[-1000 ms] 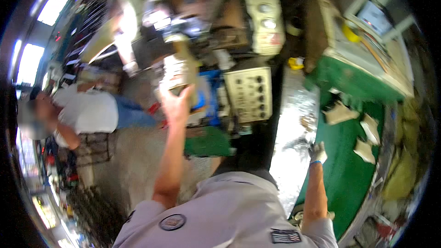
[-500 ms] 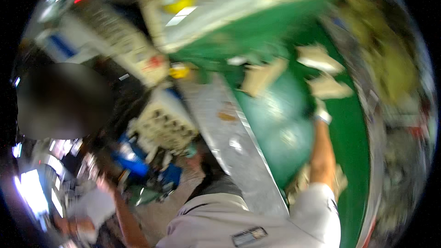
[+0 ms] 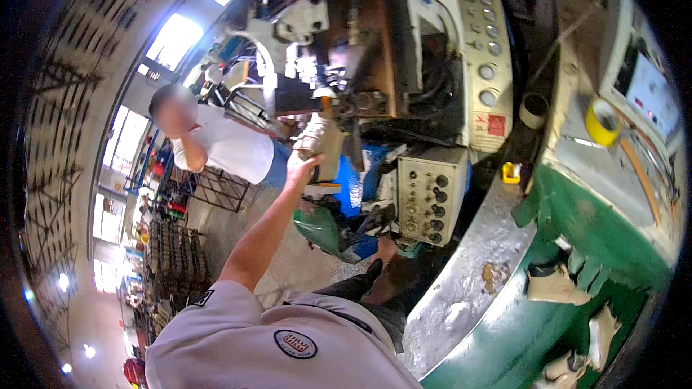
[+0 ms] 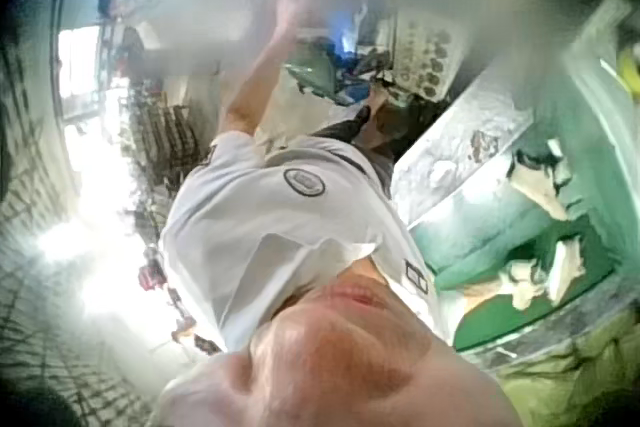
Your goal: The person operates a shoe lasting machine by placing shoe uppers onto the mold and activating the mechanism to pull and secure the material over the last. They move completed uppers to a conveyor belt and take new ones from a rack.
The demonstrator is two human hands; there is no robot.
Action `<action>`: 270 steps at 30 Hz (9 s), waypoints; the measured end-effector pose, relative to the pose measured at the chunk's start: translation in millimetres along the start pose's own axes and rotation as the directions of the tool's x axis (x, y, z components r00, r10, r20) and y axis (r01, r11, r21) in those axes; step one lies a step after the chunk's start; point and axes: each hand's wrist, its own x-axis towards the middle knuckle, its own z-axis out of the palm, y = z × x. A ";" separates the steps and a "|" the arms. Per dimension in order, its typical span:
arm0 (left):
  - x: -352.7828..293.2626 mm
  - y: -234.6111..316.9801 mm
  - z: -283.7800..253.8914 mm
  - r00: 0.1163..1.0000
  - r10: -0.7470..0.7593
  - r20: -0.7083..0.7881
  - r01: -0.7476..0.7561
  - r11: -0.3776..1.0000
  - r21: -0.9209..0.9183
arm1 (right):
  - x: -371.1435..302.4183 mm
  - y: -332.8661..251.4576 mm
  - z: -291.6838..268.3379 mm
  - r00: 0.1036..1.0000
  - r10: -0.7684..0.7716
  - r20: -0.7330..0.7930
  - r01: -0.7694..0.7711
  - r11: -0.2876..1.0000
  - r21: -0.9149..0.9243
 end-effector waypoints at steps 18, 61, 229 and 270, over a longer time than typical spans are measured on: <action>18.1 -0.1 -19.2 0.945 0.179 0.273 -0.085 0.943 -0.323 | -456.8 -169.7 310.9 0.502 -0.015 0.865 -0.274 0.945 0.176; 107.5 -30.8 -54.0 0.827 -0.004 0.563 0.289 0.861 -0.419 | -583.5 -149.2 515.9 0.366 -0.032 0.930 -0.399 0.898 0.188; 42.1 20.7 -83.6 0.778 -0.212 0.592 0.133 0.975 0.176 | -482.5 -137.8 345.8 0.375 0.107 0.921 -0.772 0.586 0.246; 92.2 -72.7 -2.9 0.755 -0.215 0.620 0.621 0.537 -0.570 | -633.7 -211.6 621.4 0.659 -0.007 0.752 -0.350 0.882 0.315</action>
